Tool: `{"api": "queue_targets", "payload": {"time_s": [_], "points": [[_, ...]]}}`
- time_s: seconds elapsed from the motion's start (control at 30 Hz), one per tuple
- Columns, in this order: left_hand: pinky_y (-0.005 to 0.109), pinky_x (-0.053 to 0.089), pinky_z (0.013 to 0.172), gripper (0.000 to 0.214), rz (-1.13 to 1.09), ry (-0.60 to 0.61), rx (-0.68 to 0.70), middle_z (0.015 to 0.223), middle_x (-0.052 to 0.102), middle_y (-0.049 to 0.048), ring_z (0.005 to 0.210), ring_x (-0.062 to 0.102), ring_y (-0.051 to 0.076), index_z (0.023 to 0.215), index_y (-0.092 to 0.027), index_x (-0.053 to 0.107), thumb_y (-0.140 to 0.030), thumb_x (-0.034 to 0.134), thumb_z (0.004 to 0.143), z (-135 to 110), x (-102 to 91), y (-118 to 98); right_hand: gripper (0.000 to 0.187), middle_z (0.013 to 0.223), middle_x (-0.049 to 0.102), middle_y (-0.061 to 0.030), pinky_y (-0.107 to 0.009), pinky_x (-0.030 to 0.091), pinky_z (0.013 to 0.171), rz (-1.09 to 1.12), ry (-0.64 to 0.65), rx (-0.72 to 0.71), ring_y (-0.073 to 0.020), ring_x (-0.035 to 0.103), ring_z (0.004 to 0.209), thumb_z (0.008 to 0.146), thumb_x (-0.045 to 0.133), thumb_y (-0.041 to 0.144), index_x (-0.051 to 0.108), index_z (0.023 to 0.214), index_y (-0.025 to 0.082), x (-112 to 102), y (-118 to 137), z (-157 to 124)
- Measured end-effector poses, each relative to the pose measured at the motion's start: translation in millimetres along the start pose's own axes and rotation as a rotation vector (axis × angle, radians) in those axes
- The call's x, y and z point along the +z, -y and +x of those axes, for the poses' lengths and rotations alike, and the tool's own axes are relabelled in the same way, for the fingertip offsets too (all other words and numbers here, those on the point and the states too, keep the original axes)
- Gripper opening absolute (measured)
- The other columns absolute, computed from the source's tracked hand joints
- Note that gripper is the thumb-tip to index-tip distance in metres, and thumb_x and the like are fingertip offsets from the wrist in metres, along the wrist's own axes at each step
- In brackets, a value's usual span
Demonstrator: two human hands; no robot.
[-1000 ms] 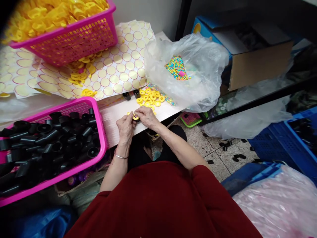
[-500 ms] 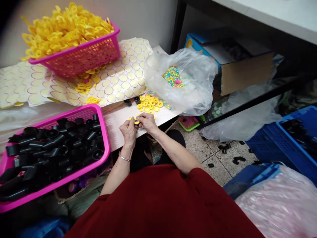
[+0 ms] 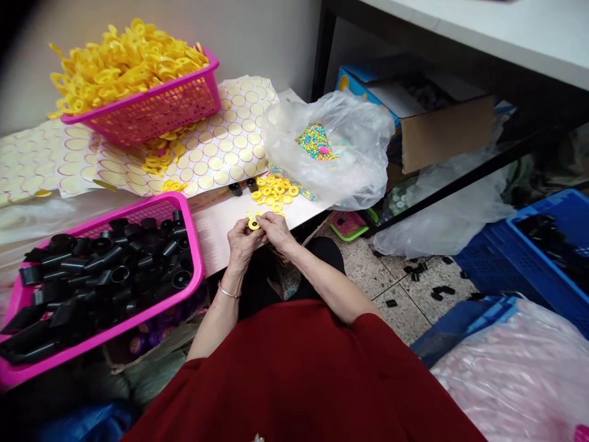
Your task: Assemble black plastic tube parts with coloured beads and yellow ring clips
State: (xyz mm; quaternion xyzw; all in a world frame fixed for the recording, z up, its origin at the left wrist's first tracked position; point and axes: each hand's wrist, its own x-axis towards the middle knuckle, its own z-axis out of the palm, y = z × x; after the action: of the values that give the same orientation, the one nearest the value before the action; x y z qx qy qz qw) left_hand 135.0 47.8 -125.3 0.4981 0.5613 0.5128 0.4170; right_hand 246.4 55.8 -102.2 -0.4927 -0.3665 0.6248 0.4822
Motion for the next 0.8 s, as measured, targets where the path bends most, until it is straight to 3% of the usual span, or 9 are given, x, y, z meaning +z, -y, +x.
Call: {"api": "queue_targets", "payload": {"time_s": [0.17,0.27,0.37,0.43,0.67,0.8], "points": [[0.036,0.045,0.088,0.038,-0.01,0.31,0.177,0.089,0.062,0.0033,0.092,0.054,0.019,0.092,-0.022,0.073,-0.04,0.083,0.06,-14.2,-14.4,-11.0,0.049,0.042,0.042,0.0071,-0.018,0.022,0.037,-0.053,0.01,0.02,-0.0034,0.033,0.039,0.067,0.071,0.06,0.054,0.059,0.015,-18.6,17.4,-9.0],[0.04,0.044,0.095,0.038,0.05,0.436,0.287,0.092,0.063,0.005,0.1,0.053,0.022,0.095,-0.025,0.074,-0.043,0.082,0.063,-24.5,-22.4,-22.0,0.048,0.046,0.045,0.0073,-0.016,0.025,0.037,0.022,0.199,0.199,-0.003,0.036,0.041,0.059,0.08,0.054,0.051,0.059,0.015,-26.3,25.1,-17.0],[0.043,0.042,0.098,0.033,0.116,0.487,0.34,0.094,0.064,0.0062,0.108,0.05,0.024,0.094,-0.025,0.074,-0.043,0.079,0.067,-31.4,-24.7,-28.7,0.048,0.053,0.052,0.0063,-0.017,0.04,0.041,0.139,0.42,0.352,-0.0054,0.046,0.048,0.051,0.086,0.047,0.05,0.06,0.015,-34.3,27.4,-26.3],[0.045,0.041,0.101,0.032,0.163,0.516,0.357,0.096,0.065,0.0066,0.112,0.048,0.025,0.095,-0.025,0.074,-0.043,0.079,0.068,-34.6,-23.9,-29.8,0.048,0.058,0.055,0.005,-0.019,0.044,0.044,0.195,0.503,0.378,-0.0067,0.05,0.051,0.05,0.087,0.044,0.051,0.062,0.015,-40.8,26.9,-31.5],[0.044,0.039,0.103,0.036,0.247,0.577,0.443,0.097,0.068,0.0066,0.115,0.047,0.026,0.105,-0.024,0.071,-0.041,0.075,0.073,-43.0,-18.8,-29.3,0.048,0.072,0.064,0.0005,-0.019,0.048,0.054,0.154,0.595,0.332,-0.0082,0.057,0.061,0.057,0.084,0.046,0.065,0.082,0.01,-60.7,25.0,-42.3],[0.042,0.038,0.103,0.022,0.227,0.602,0.473,0.089,0.069,0.0043,0.106,0.051,0.024,0.092,-0.025,0.072,-0.041,0.07,0.078,-45.6,-15.5,-30.6,0.045,0.078,0.066,0.0015,-0.017,0.045,0.058,0.023,0.611,0.248,-0.0089,0.058,0.068,0.057,0.084,0.032,0.066,0.094,0.013,-62.3,24.7,-47.1]]}}
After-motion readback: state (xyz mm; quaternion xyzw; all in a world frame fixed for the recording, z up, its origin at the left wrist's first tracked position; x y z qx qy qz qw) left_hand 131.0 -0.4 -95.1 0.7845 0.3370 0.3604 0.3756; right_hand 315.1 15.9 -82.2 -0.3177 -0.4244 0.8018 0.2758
